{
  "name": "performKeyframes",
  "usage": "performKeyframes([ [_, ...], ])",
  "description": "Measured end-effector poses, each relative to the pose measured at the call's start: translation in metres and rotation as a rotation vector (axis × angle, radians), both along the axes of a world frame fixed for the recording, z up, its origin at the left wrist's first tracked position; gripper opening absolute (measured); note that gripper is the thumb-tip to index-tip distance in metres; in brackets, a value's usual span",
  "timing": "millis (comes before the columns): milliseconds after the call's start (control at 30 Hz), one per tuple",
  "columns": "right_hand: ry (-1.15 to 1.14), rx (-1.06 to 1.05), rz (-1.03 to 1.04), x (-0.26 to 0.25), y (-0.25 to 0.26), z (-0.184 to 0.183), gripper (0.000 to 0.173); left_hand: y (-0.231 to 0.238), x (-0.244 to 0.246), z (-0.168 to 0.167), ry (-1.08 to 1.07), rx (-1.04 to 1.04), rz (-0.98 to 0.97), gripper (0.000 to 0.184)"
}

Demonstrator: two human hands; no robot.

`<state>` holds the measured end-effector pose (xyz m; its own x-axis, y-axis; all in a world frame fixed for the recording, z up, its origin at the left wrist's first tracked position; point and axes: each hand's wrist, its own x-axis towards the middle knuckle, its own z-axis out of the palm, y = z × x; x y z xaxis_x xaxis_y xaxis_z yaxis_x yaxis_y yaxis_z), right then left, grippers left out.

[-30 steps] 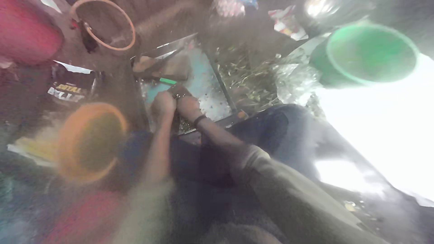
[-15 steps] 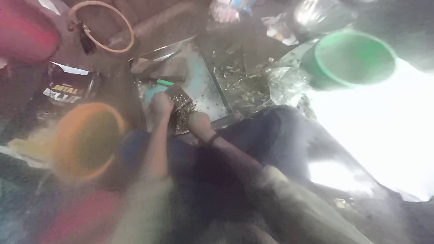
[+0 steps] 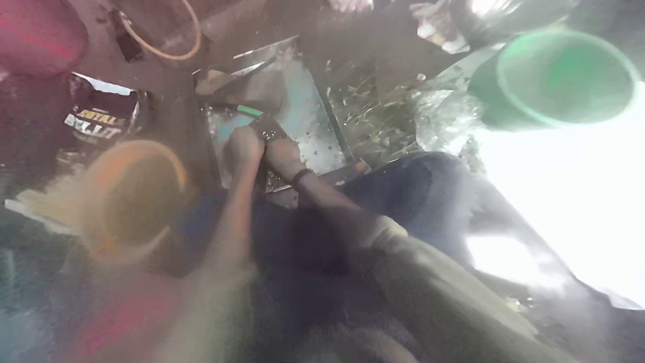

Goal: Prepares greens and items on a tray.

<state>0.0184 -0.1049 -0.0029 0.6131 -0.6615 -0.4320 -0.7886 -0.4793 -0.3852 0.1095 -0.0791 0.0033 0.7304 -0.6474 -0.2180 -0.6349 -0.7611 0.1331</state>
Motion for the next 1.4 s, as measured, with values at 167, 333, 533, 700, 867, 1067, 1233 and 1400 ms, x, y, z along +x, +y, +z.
performKeyframes([
  [167,-0.073,-0.058,-0.029,-0.049,0.023,-0.023,0.018,-0.002,0.006,-0.002,0.025,0.000,-0.020,0.019],
  [333,-0.061,-0.034,-0.018,-0.065,0.025,-0.008,0.015,-0.001,0.007,-0.007,0.023,-0.020,-0.070,0.017],
  [533,-0.034,0.037,0.004,-0.008,-0.003,0.015,0.029,0.001,0.003,-0.005,-0.013,-0.018,-0.058,0.017],
  [700,-0.003,0.008,-0.006,0.004,0.001,0.008,0.024,-0.002,0.001,-0.003,0.009,0.007,-0.018,0.021],
  [867,-0.084,-0.048,-0.032,-0.030,0.027,-0.013,0.019,-0.004,0.004,-0.002,0.027,0.013,-0.033,0.021],
  [1067,0.028,0.007,0.004,-0.064,0.030,-0.004,0.016,0.002,0.006,-0.006,0.021,-0.047,-0.027,0.020],
  [1233,-0.020,-0.034,0.026,-0.039,0.012,0.025,0.018,0.005,0.005,0.000,0.069,-0.022,-0.035,0.021],
  [1400,-0.062,0.028,0.030,0.002,-0.005,0.017,0.033,0.004,-0.004,0.005,0.036,-0.009,0.030,0.023],
])
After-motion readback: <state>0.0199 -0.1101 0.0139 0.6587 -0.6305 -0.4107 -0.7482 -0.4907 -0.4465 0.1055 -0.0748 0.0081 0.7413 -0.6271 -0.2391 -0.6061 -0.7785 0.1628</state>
